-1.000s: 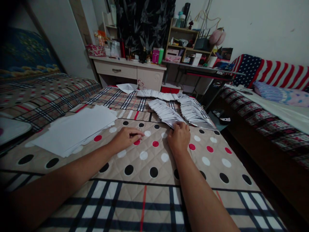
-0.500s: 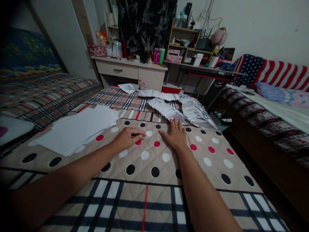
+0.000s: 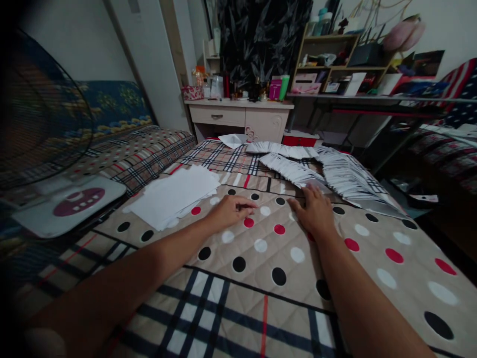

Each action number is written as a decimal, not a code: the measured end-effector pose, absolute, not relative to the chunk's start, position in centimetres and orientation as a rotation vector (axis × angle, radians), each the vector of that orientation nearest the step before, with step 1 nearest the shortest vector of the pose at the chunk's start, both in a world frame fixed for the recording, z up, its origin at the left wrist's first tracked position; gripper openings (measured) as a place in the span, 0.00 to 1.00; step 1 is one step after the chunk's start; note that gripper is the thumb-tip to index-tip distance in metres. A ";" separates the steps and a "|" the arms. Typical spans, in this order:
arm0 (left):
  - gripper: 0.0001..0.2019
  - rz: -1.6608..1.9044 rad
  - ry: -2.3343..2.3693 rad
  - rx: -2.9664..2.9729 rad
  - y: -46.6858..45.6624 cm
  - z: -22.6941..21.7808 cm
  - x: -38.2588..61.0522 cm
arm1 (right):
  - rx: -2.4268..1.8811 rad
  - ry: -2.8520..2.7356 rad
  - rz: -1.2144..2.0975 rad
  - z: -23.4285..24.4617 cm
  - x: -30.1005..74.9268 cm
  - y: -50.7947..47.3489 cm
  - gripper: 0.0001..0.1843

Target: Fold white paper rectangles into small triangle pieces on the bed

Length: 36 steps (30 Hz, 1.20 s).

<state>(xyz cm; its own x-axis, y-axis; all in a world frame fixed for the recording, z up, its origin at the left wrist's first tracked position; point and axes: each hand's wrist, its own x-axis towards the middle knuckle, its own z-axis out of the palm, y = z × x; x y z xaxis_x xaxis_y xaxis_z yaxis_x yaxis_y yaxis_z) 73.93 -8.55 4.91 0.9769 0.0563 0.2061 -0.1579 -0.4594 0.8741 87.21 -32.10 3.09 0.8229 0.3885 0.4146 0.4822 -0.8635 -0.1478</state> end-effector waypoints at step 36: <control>0.30 0.477 0.776 2.812 1.2 6.7 73.9 | -2.644 -0.672 -0.646 4.6 85.2 -32.2 0.17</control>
<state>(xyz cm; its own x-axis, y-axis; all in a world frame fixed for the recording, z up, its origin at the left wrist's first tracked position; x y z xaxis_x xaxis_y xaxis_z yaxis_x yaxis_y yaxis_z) 73.87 1.16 6.74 0.8116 0.5251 0.2560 0.4656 -0.8462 0.2592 85.16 -32.23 4.63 0.7851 0.3629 0.5020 0.5158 -0.8318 -0.2054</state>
